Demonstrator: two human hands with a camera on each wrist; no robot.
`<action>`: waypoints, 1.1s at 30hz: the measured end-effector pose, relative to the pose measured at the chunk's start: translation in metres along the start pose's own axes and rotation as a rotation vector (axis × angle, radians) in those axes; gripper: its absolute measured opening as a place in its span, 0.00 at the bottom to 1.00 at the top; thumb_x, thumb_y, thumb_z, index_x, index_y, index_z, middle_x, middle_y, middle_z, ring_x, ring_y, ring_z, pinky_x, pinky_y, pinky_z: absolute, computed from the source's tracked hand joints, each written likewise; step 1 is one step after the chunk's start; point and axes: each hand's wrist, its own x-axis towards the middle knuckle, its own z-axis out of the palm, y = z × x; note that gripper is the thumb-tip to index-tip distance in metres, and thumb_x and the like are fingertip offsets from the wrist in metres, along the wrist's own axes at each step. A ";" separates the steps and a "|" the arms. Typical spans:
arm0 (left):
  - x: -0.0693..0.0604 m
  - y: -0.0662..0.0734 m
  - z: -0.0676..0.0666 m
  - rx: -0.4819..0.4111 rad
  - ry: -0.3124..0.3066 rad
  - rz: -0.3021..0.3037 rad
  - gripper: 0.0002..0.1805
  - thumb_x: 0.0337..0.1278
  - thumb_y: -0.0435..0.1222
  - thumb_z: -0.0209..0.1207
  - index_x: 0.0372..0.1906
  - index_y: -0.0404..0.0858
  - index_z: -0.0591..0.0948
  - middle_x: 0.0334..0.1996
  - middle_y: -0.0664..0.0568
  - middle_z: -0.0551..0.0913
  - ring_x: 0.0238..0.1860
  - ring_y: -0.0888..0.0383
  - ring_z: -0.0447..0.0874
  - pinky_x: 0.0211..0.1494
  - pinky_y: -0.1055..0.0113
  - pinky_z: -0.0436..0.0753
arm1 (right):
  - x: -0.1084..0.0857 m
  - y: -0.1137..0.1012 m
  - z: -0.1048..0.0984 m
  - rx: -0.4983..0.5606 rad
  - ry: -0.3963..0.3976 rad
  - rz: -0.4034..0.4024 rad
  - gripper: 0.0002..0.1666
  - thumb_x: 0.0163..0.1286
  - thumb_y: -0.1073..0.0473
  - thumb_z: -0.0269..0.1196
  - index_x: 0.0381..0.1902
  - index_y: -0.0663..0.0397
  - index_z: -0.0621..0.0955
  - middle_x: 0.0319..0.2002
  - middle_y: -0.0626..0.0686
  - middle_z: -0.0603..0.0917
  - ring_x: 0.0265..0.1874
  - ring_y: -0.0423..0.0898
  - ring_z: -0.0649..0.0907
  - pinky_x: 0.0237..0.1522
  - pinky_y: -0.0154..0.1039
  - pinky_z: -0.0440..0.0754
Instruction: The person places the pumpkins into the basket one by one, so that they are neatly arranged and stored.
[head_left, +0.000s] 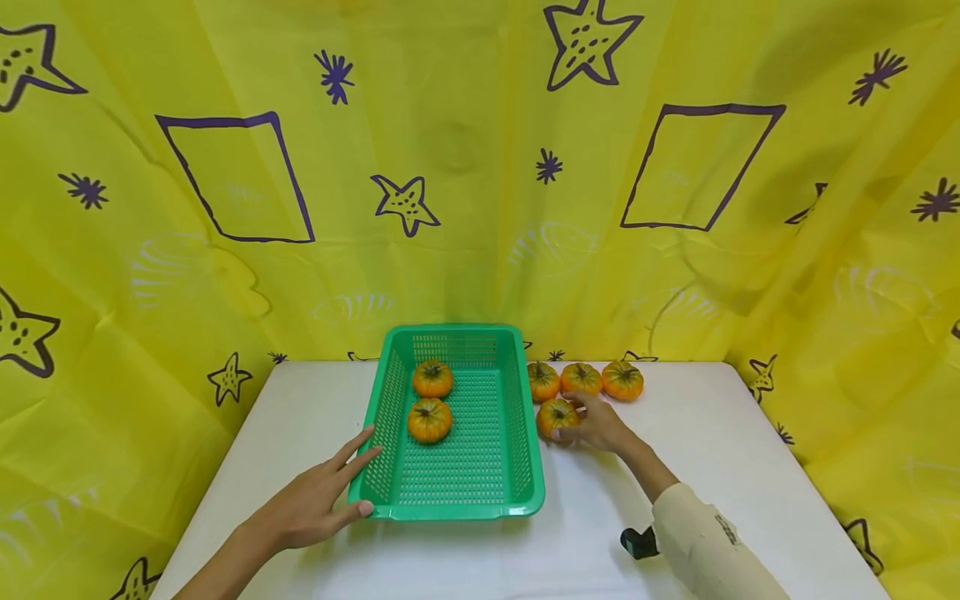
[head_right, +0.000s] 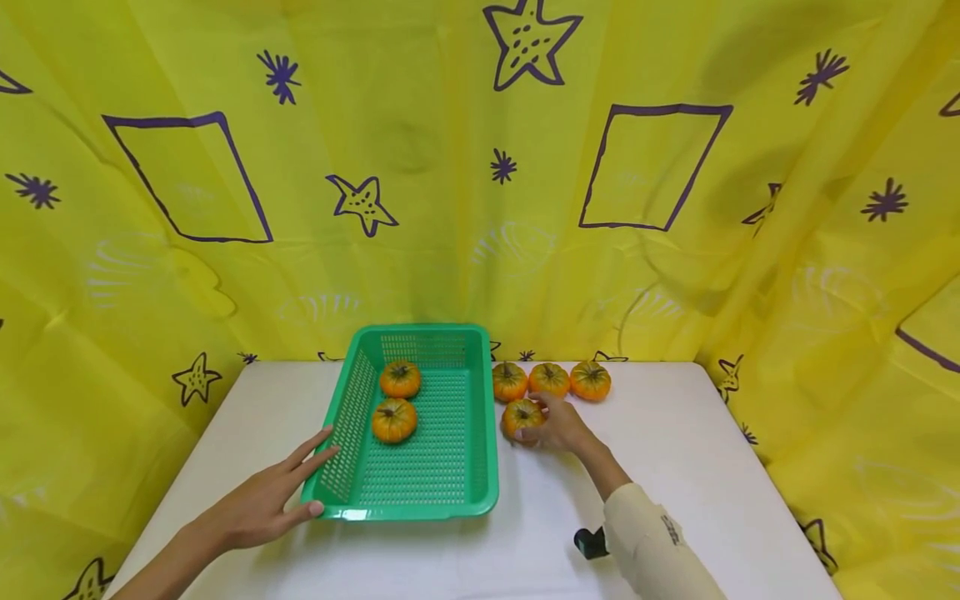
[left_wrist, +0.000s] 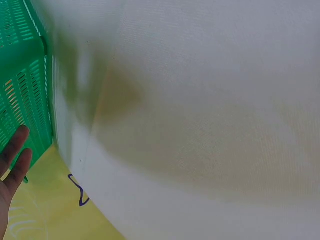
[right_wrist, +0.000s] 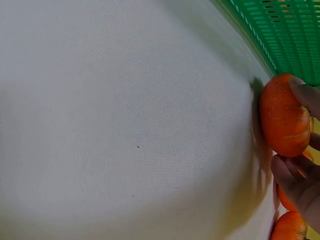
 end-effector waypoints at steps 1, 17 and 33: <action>0.000 0.000 0.000 -0.001 0.003 0.000 0.39 0.66 0.51 0.60 0.77 0.44 0.64 0.81 0.49 0.53 0.62 0.42 0.80 0.53 0.46 0.83 | 0.000 0.000 0.001 -0.001 0.001 -0.004 0.43 0.57 0.55 0.77 0.66 0.66 0.74 0.59 0.67 0.79 0.56 0.63 0.80 0.55 0.56 0.81; 0.000 0.000 0.000 0.003 0.009 0.003 0.39 0.66 0.52 0.60 0.77 0.44 0.64 0.81 0.50 0.53 0.61 0.41 0.81 0.52 0.46 0.83 | -0.004 -0.010 -0.012 -0.004 -0.014 -0.066 0.43 0.59 0.50 0.75 0.67 0.63 0.73 0.62 0.68 0.78 0.54 0.63 0.80 0.52 0.56 0.82; 0.001 0.000 0.001 -0.013 0.004 -0.014 0.39 0.65 0.52 0.61 0.77 0.44 0.64 0.81 0.50 0.53 0.62 0.43 0.81 0.53 0.46 0.83 | -0.009 -0.034 -0.052 0.129 0.037 -0.112 0.42 0.64 0.50 0.71 0.71 0.61 0.70 0.69 0.69 0.69 0.61 0.69 0.76 0.58 0.59 0.78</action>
